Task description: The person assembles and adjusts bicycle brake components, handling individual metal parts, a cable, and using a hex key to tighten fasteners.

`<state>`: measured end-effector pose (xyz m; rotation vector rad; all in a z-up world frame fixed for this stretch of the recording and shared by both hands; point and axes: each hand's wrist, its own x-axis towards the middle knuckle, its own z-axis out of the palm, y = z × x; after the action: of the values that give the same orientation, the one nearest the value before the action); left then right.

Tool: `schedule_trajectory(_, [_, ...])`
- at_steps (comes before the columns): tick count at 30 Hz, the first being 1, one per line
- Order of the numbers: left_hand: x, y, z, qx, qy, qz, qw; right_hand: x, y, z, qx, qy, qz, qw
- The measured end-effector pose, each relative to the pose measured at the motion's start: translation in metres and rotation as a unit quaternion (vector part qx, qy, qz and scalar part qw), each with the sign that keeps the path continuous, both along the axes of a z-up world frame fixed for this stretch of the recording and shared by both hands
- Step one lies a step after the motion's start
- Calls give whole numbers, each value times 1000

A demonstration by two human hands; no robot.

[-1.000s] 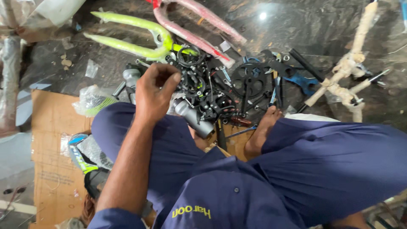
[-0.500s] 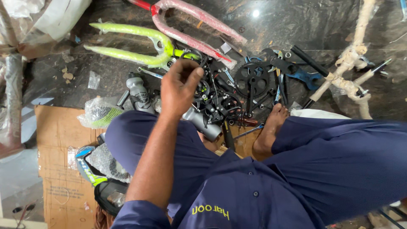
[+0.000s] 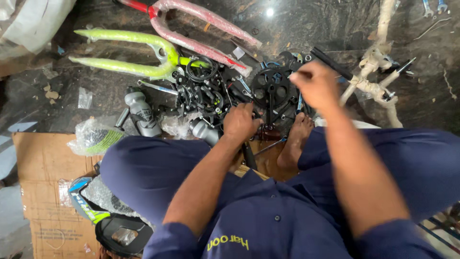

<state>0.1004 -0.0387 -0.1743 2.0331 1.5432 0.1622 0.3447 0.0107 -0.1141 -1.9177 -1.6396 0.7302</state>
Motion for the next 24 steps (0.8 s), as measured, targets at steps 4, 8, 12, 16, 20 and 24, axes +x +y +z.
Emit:
schedule_trajectory(4, [-8,13,15,22,-58,43,997,-28,-28,-130,-180,-100,-71,976])
schedule_trajectory(8, [-8,20,25,-4,-62,54,997,-46,-40,-164,-272,-128,-62,952])
schedule_trajectory(12, [3,28,16,-46,-57,49,996,-60,-34,-188,-337,-136,-31,931])
schedule_trajectory(16, [9,24,8,-80,-65,46,994,-54,-37,-205,-396,-120,-146,899])
schedule_trajectory(20, [11,23,1,-66,-82,46,993,-50,-45,-214,-383,-211,-119,892])
schedule_trajectory(24, [7,21,11,-80,-86,56,992,-53,-56,-216,-384,-187,-124,895])
